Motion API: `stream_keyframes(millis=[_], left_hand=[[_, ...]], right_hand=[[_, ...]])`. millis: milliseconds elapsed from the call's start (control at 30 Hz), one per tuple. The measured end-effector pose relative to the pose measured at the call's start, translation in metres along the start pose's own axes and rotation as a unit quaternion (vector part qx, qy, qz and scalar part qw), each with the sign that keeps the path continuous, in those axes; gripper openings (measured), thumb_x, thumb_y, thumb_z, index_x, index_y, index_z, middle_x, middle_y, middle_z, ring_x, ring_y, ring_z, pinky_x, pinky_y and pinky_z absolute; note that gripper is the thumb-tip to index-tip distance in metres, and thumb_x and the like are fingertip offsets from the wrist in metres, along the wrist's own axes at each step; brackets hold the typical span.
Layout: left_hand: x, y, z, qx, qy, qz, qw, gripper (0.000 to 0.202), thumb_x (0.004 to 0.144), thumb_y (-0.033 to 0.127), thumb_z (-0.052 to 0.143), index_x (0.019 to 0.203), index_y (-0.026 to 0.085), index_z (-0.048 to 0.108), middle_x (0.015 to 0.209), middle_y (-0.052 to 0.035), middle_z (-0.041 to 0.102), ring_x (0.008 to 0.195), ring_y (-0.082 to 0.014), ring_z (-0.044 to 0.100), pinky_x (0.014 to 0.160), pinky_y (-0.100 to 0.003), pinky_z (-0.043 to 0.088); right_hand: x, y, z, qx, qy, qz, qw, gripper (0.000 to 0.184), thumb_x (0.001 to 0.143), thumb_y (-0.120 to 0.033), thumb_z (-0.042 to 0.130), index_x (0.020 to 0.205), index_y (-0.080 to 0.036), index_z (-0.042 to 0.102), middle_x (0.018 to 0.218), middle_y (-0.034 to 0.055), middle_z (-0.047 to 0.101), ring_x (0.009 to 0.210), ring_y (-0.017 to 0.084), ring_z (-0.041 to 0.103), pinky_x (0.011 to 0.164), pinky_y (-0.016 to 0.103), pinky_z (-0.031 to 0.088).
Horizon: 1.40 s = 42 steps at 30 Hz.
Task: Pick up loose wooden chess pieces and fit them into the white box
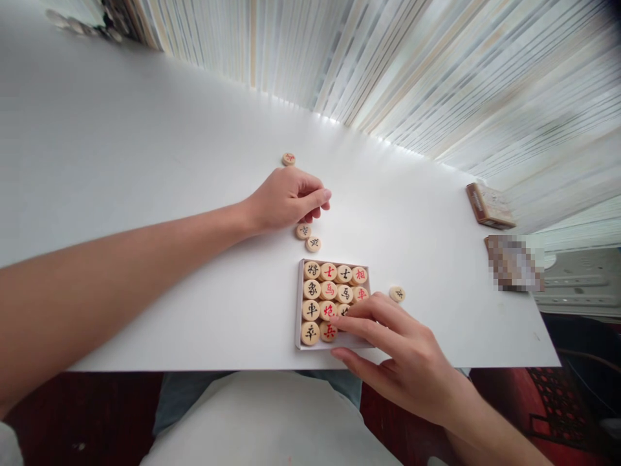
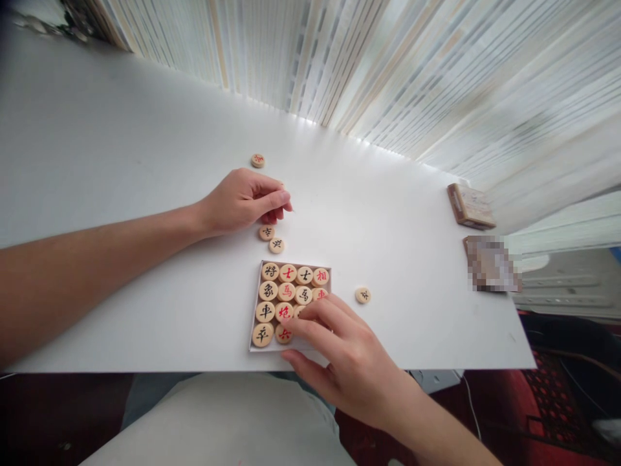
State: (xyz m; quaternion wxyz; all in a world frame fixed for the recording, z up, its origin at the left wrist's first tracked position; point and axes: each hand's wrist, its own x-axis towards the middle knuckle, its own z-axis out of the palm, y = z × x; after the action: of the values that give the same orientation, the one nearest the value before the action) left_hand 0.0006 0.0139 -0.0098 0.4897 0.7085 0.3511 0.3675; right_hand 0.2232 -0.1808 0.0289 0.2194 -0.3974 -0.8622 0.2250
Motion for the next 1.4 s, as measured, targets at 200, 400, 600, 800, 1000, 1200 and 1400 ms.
stream_keyframes(millis=[200,400,600,800,1000,1200,1400], left_hand=[[0.000,0.002,0.000,0.009,-0.008,0.001,1.000,0.027,0.097,0.022,0.062,0.076,0.013,0.077,0.064,-0.0043,0.071,0.056,-0.0114,0.064,0.056,-0.024,0.052],[-0.001,0.000,-0.003,-0.034,0.070,0.004,0.997,0.030,0.096,0.030,0.062,0.076,0.013,0.076,0.059,-0.0037,0.068,0.052,-0.0105,0.063,0.050,-0.021,0.050],[0.001,-0.007,-0.021,-0.024,0.220,0.004,0.975,0.035,0.096,0.038,0.060,0.073,0.015,0.074,0.059,-0.0018,0.066,0.048,-0.0092,0.057,0.048,-0.022,0.047],[0.005,-0.011,-0.036,0.062,0.235,0.001,0.970,0.025,0.093,0.036,0.064,0.084,0.016,0.077,0.075,-0.0041,0.074,0.056,-0.0104,0.058,0.056,-0.024,0.047],[0.003,-0.006,-0.031,0.149,0.217,0.019,0.964,0.012,0.083,0.023,0.070,0.089,0.019,0.079,0.085,-0.0032,0.077,0.063,-0.0115,0.055,0.067,-0.027,0.047],[0.005,-0.010,-0.038,0.134,0.273,-0.011,0.953,0.020,0.090,0.025,0.060,0.101,0.018,0.075,0.092,-0.0035,0.075,0.067,-0.0119,0.060,0.064,-0.025,0.047],[0.013,-0.017,-0.043,0.161,0.312,-0.076,0.933,0.036,0.082,0.014,0.062,0.117,0.018,0.072,0.121,-0.0077,0.073,0.071,-0.0117,0.064,0.073,-0.029,0.053]], right_hand=[[-0.009,0.001,-0.002,-0.006,0.006,-0.013,1.000,0.028,0.095,-0.007,0.070,0.123,-0.015,0.070,0.103,0.0103,0.070,0.088,0.019,0.060,0.077,0.032,0.056],[-0.006,-0.002,0.003,-0.041,-0.012,-0.046,0.998,0.027,0.094,-0.008,0.066,0.119,-0.014,0.072,0.093,0.0109,0.068,0.080,0.021,0.060,0.070,0.035,0.059],[0.019,0.005,-0.022,-0.032,0.054,-0.041,0.997,0.024,0.094,-0.008,0.065,0.115,-0.017,0.072,0.090,0.0098,0.069,0.076,0.019,0.067,0.064,0.030,0.061],[0.087,0.035,-0.051,-0.037,0.075,0.012,0.996,0.015,0.101,-0.026,0.066,0.105,-0.019,0.079,0.091,0.0080,0.076,0.073,0.017,0.069,0.056,0.026,0.053],[0.160,0.091,-0.044,0.001,0.004,0.173,0.985,0.031,0.098,-0.038,0.069,0.119,-0.017,0.078,0.102,0.0090,0.081,0.083,0.019,0.072,0.074,0.033,0.056],[0.184,0.117,-0.017,0.063,-0.019,0.159,0.985,0.045,0.097,-0.048,0.070,0.130,-0.017,0.073,0.098,0.0071,0.078,0.073,0.015,0.066,0.071,0.031,0.053],[0.175,0.132,0.004,-0.002,0.028,0.061,0.998,0.040,0.096,-0.031,0.069,0.135,-0.019,0.071,0.097,0.0049,0.070,0.068,0.014,0.057,0.071,0.032,0.049]])
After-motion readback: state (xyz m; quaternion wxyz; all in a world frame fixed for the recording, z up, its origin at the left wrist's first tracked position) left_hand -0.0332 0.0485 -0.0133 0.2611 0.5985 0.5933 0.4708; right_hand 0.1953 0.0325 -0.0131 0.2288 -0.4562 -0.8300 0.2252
